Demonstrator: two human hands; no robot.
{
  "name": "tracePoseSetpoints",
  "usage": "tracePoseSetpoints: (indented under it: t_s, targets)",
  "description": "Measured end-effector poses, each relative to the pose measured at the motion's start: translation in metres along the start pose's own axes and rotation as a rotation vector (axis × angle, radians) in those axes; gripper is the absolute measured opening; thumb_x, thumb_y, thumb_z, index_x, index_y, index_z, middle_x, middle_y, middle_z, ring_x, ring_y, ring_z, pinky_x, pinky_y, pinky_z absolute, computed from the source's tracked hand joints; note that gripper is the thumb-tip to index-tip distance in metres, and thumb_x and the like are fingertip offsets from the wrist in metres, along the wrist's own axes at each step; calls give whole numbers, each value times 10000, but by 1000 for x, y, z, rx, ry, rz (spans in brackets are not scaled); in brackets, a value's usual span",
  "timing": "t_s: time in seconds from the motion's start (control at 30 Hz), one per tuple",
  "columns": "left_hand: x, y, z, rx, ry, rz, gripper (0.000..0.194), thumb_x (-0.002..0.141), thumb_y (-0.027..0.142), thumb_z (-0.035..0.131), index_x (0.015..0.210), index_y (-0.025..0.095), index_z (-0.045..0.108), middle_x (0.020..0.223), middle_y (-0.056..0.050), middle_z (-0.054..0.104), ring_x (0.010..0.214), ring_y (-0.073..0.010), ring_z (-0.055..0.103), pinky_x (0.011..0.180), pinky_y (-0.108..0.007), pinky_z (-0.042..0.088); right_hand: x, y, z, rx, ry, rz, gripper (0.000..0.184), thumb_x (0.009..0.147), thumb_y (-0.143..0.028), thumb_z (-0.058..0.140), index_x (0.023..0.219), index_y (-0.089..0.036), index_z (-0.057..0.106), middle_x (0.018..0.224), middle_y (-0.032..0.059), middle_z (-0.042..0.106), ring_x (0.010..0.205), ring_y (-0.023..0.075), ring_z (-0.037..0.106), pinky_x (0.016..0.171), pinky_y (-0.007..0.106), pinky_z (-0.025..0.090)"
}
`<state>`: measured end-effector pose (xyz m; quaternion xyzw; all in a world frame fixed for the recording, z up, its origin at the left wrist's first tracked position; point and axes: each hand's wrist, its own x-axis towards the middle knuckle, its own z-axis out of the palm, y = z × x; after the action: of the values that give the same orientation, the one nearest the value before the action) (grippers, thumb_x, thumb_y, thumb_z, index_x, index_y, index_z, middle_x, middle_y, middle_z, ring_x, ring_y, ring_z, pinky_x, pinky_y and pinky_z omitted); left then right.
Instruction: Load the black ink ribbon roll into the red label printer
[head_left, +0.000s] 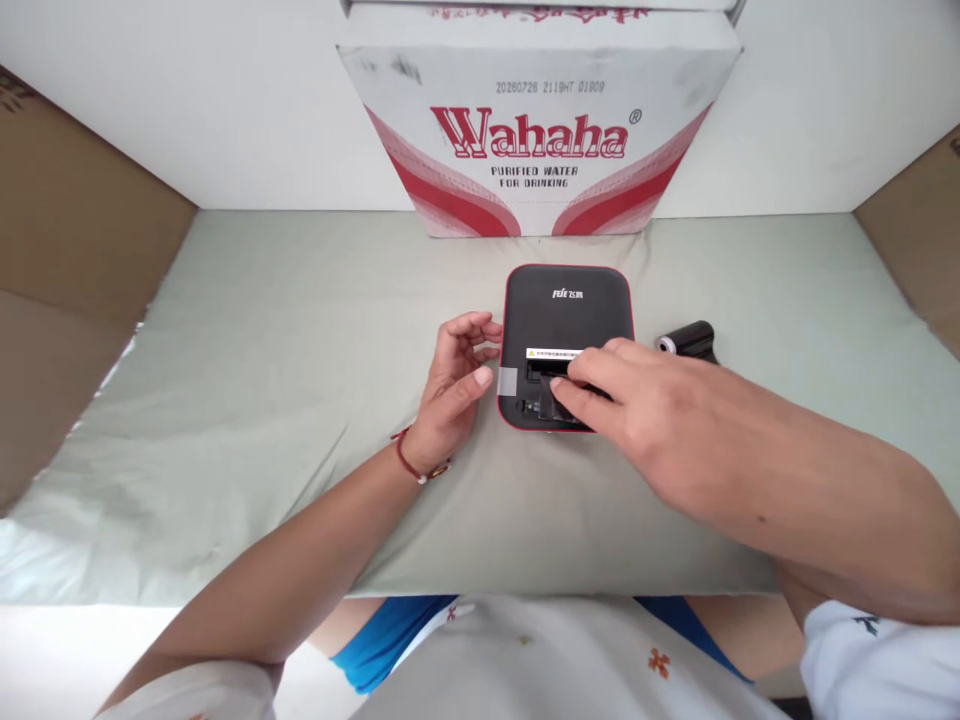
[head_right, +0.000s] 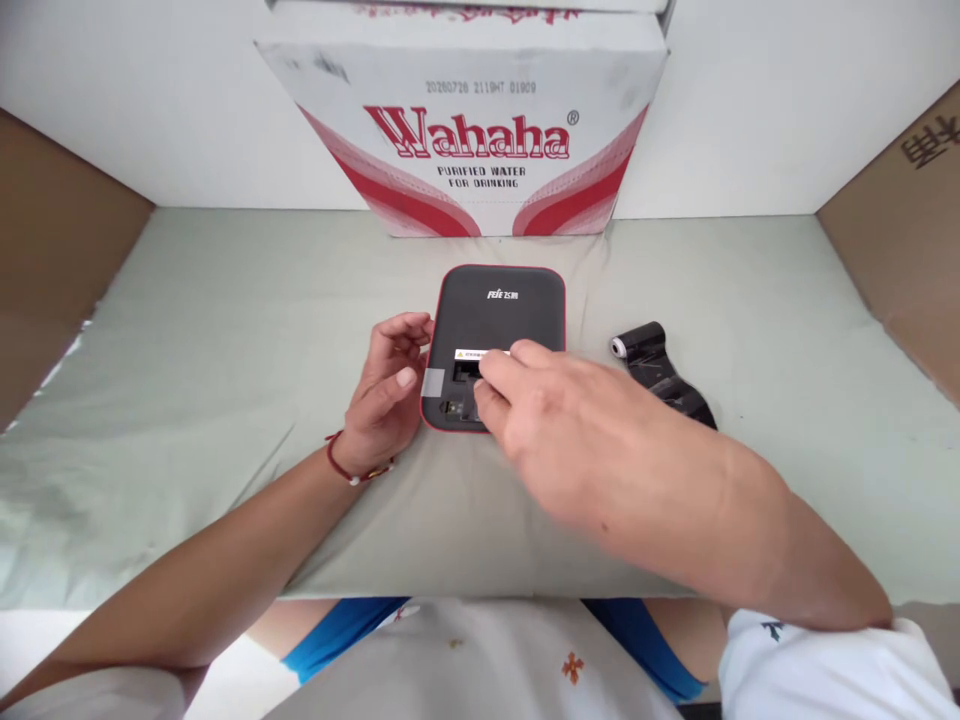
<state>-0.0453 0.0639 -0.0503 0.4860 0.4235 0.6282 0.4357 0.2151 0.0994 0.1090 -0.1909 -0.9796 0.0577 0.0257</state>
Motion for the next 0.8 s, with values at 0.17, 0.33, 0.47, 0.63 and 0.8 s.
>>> tracePoseSetpoints:
  t_s: [0.17,0.33,0.47,0.63,0.8]
  targets:
    - [4,3,5,-52,-107,-29,756,864,686,888,1513,401,624,1581,-60,613,1507,-338,575,1270,-546,503,-10,-13,2,-32,-6,-47,428,855,36,519,1134,-146,787,1161,176,738,956,291,651,705,405,541]
    - [6,4,8,-116,-114,-105,871,822,651,930,1589,441,576,1772,-29,520,1720,-363,410,1412,-591,380,-8,-21,5,-74,41,-123,315,827,-13,554,955,-148,808,1050,183,722,873,270,605,638,381,515]
    - [5,3,9,-98,-131,-123,924,861,640,910,1661,479,477,1873,-13,410,1773,-346,350,1429,-586,389,-3,-26,3,-87,63,-127,231,806,-78,578,824,-166,791,1000,199,699,900,295,574,679,400,538]
    - [7,-4,7,-126,-150,-108,1003,864,590,940,1697,501,387,1924,-9,314,1831,-327,221,1501,-589,232,-3,-28,4,-92,44,-138,234,819,-72,587,854,-156,803,986,184,694,886,284,558,678,390,515]
    - [10,-14,6,-177,-216,-51,949,888,603,921,1683,460,424,1896,-25,361,1820,-353,235,1511,-623,182,-6,-11,2,-13,24,-99,296,955,-70,574,1107,-136,819,1094,173,745,926,283,630,713,396,514]
